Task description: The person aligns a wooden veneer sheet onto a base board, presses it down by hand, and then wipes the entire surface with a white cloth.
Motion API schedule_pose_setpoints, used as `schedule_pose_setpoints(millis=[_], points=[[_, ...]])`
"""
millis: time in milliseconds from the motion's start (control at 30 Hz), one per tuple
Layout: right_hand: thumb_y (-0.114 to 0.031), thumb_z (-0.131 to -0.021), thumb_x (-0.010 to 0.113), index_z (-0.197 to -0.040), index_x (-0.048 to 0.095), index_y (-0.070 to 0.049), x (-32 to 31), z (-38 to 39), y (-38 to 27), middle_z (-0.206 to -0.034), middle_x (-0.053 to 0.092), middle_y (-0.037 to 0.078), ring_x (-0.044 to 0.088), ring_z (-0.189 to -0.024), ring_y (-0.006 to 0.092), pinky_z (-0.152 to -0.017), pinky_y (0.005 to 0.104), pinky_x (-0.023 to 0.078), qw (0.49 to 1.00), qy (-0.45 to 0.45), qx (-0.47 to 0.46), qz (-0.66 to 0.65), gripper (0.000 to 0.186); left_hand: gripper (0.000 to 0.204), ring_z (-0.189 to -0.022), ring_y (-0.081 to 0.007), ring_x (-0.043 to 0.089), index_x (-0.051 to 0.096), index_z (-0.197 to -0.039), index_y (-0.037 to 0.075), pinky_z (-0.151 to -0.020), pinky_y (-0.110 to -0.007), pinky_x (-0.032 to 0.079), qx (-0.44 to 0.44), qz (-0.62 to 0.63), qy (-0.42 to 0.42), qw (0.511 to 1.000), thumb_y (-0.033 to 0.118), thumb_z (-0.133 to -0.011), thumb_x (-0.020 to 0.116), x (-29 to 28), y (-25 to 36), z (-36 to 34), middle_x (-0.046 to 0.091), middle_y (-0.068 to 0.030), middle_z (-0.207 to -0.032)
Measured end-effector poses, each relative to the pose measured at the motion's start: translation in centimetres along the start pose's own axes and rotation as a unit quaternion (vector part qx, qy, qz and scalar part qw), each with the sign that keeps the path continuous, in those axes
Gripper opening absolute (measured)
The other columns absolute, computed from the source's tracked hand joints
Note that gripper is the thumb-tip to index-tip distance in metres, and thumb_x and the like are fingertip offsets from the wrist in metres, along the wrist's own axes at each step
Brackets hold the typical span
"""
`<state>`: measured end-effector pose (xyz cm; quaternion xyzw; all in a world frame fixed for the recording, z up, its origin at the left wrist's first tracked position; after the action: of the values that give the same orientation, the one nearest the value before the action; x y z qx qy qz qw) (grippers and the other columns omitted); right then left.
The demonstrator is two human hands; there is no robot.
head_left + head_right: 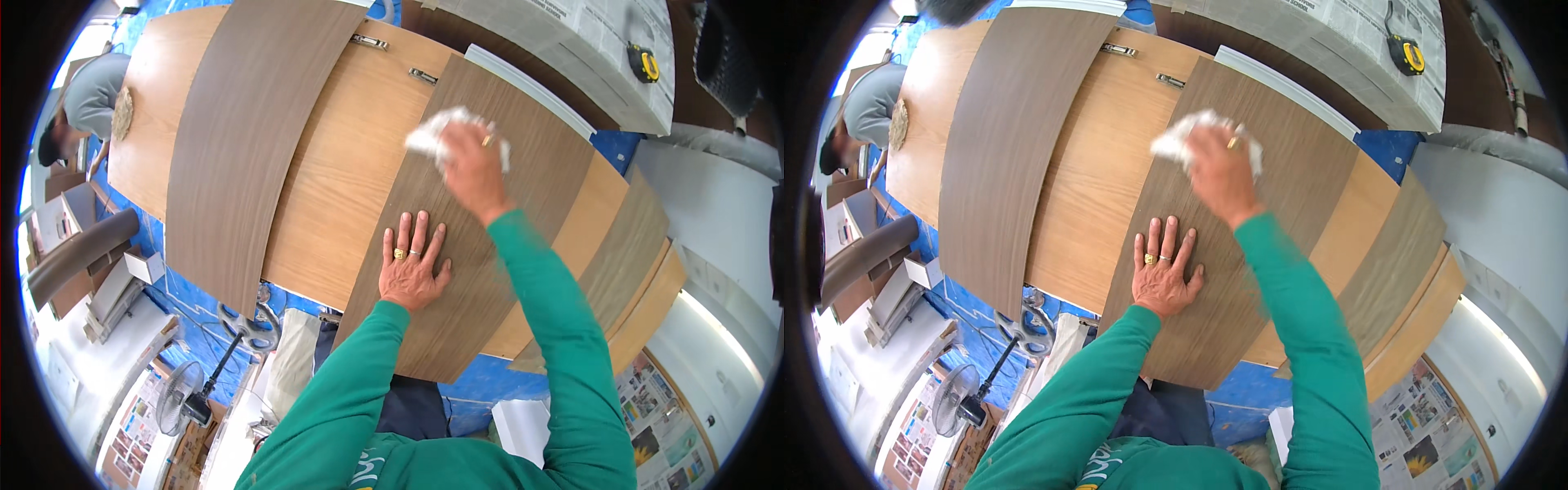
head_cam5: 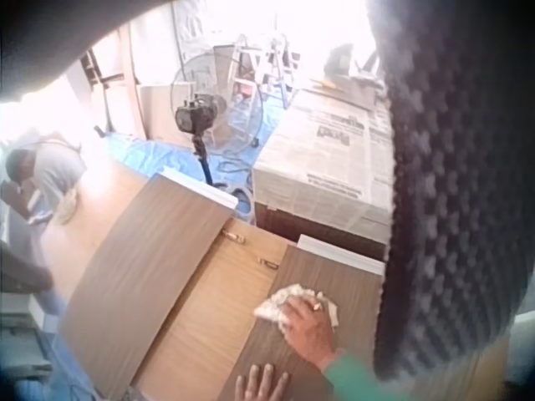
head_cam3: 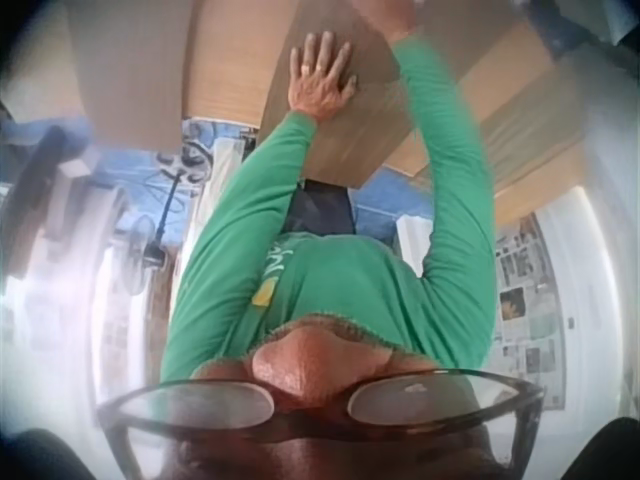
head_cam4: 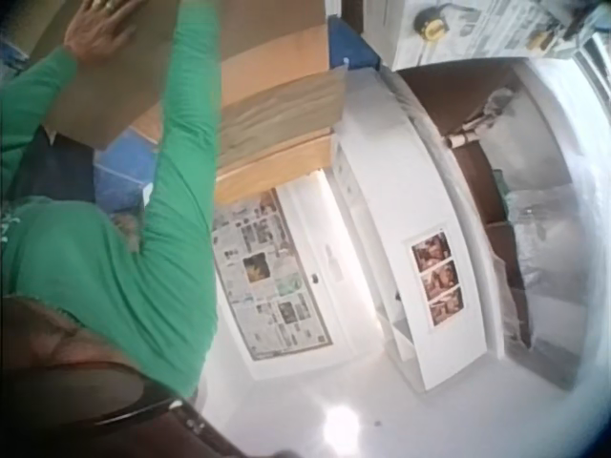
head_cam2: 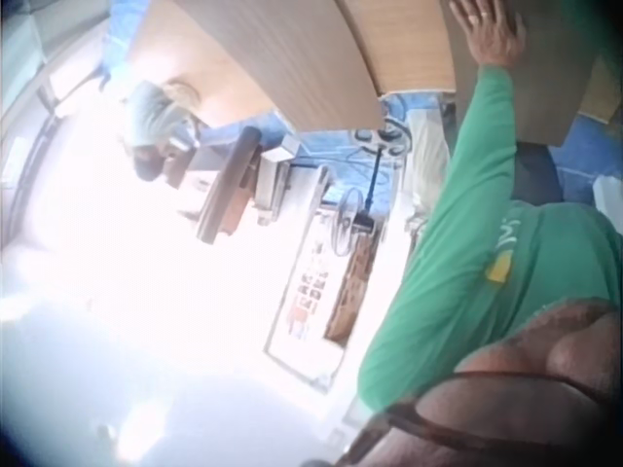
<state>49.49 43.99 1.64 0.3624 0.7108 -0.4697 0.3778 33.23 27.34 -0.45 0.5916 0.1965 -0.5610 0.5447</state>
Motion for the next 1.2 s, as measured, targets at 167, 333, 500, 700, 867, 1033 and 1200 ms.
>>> schedule_pose_setpoints(millis=[167,333,500,700,867,1033,1200], points=[[-0.013,-0.084,0.083,-0.132,0.078,-0.013,0.1,0.4,0.1,-0.143,0.071,0.008,0.061,-0.138,0.0344,-0.116,0.058,0.047,0.996,0.022,0.081,0.003,0.047,0.078,-0.176,-0.0403,0.013,0.053,-0.172,0.023,-0.139,-0.068,0.012,0.0,-0.003,-0.005,1.0,0.055,-0.102,0.067,0.5,0.2,-0.3,0.023,-0.0131,-0.19],[-0.015,-0.084,0.083,-0.132,0.079,-0.014,0.4,3.8,-3.1,-0.147,0.069,0.006,0.06,-0.141,0.0331,-0.119,0.0557,0.045,0.998,-0.056,-0.015,-0.036,0.048,0.078,-0.176,-0.0404,0.014,0.052,-0.172,0.024,-0.139,-0.068,0.012,-0.008,-0.008,0.001,1.0,0.054,-0.102,0.068,0.1,0.1,-0.1,0.022,-0.0132,-0.19],[-0.034,-0.101,0.077,-0.146,0.073,-0.013,-2.5,-6.5,5.0,-0.153,0.067,0.004,0.056,-0.145,0.0301,-0.119,0.0598,0.042,0.987,0.06,0.027,0.146,0.05,0.079,-0.176,-0.0404,0.013,0.051,-0.173,0.024,-0.14,-0.067,0.013,0.002,0.002,-0.01,1.0,0.054,-0.102,0.068,0.3,0.3,-0.3,0.02,-0.0126,-0.191],[-0.044,-0.103,0.073,-0.158,0.068,-0.023,1.3,2.6,-6.2,-0.172,0.056,0.0,0.043,-0.165,0.026,-0.136,0.0597,0.028,0.972,-0.168,-0.153,-0.054,0.059,0.068,-0.174,-0.0354,0.026,0.052,-0.17,0.015,-0.139,-0.063,0.023,0.025,0.03,0.024,0.999,0.034,-0.107,0.069,0.8,-0.6,0.6,0.03,-0.0106,-0.187],[-0.046,-0.108,0.067,-0.167,0.058,-0.024,1.4,-5.3,2.9,-0.175,0.053,0.0,0.042,-0.166,0.0266,-0.138,0.0591,0.027,0.991,-0.058,-0.074,0.097,0.064,0.071,-0.175,-0.027,0.027,0.052,-0.169,0.012,-0.142,-0.054,0.025,0.192,-0.007,-0.049,0.98,0.016,-0.099,0.064,-0.2,1.0,1.0,0.035,-0.0034,-0.186],[-0.044,-0.111,0.064,-0.167,0.058,-0.022,1.6,-5.5,2.4,-0.176,0.051,0.004,0.039,-0.167,0.0296,-0.137,0.0615,0.026,0.986,0.038,0.063,0.153,0.06,0.07,-0.174,-0.0269,0.029,0.053,-0.168,0.011,-0.142,-0.054,0.027,0.349,0.008,-0.097,0.932,0.019,-0.1,0.061,1.0,2.6,2.7,0.036,-0.006,-0.186],[-0.043,-0.106,0.069,-0.164,0.06,-0.02,3.9,4.1,-10.0,-0.176,0.052,0.005,0.037,-0.169,0.0303,-0.139,0.064,0.022,0.992,-0.107,0.021,0.06,0.064,0.062,-0.166,-0.0283,0.043,0.059,-0.161,0.008,-0.141,-0.052,0.03,0.329,-0.023,-0.367,0.87,0.023,-0.102,0.059,2.7,3.0,2.6,0.052,-0.0129,-0.174]])
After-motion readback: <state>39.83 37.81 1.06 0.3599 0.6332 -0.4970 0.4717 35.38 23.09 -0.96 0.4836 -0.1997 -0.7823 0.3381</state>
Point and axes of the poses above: each hand's wrist, its own z-axis away from the middle knuckle, its own x-axis out of the palm, y = z × x, the point moved 7 cm from there along -z, towards the middle knuckle
